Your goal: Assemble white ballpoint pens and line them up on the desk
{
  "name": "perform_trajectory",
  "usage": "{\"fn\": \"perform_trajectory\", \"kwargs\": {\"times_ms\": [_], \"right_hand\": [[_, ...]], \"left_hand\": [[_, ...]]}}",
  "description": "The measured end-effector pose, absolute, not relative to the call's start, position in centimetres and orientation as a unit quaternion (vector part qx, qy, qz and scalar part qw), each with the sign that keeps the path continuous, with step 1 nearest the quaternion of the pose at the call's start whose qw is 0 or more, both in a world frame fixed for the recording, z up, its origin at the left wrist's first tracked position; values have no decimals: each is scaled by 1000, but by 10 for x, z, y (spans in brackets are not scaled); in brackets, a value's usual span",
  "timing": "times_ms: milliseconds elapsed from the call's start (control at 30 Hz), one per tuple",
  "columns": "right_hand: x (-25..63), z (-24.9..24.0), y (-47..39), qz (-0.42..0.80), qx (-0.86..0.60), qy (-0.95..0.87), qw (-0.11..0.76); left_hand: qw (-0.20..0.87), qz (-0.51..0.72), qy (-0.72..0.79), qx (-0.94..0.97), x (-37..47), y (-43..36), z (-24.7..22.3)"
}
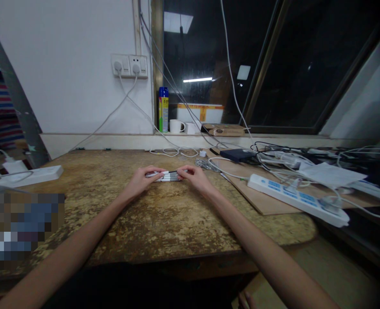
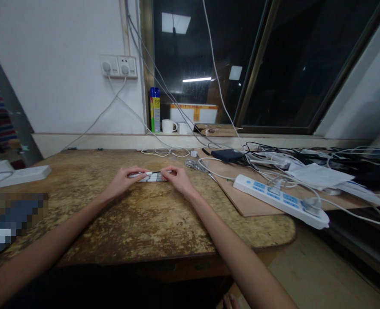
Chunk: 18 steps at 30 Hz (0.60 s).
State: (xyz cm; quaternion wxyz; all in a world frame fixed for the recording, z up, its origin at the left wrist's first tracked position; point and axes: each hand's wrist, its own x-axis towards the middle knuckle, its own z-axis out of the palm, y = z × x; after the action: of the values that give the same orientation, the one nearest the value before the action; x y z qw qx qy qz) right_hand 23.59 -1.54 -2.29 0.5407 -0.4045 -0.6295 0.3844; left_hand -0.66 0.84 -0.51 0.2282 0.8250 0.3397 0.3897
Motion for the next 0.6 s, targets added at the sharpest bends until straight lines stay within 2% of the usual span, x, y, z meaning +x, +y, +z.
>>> {"fn": "perform_trajectory", "kwargs": {"times_ms": [467, 600], "right_hand": [[234, -26, -15, 355, -421, -650, 524], [233, -26, -16, 396, -411, -633, 523]], "left_hand": [[211, 402, 336, 825, -8, 12, -6], [221, 400, 336, 824, -8, 11, -6]]}}
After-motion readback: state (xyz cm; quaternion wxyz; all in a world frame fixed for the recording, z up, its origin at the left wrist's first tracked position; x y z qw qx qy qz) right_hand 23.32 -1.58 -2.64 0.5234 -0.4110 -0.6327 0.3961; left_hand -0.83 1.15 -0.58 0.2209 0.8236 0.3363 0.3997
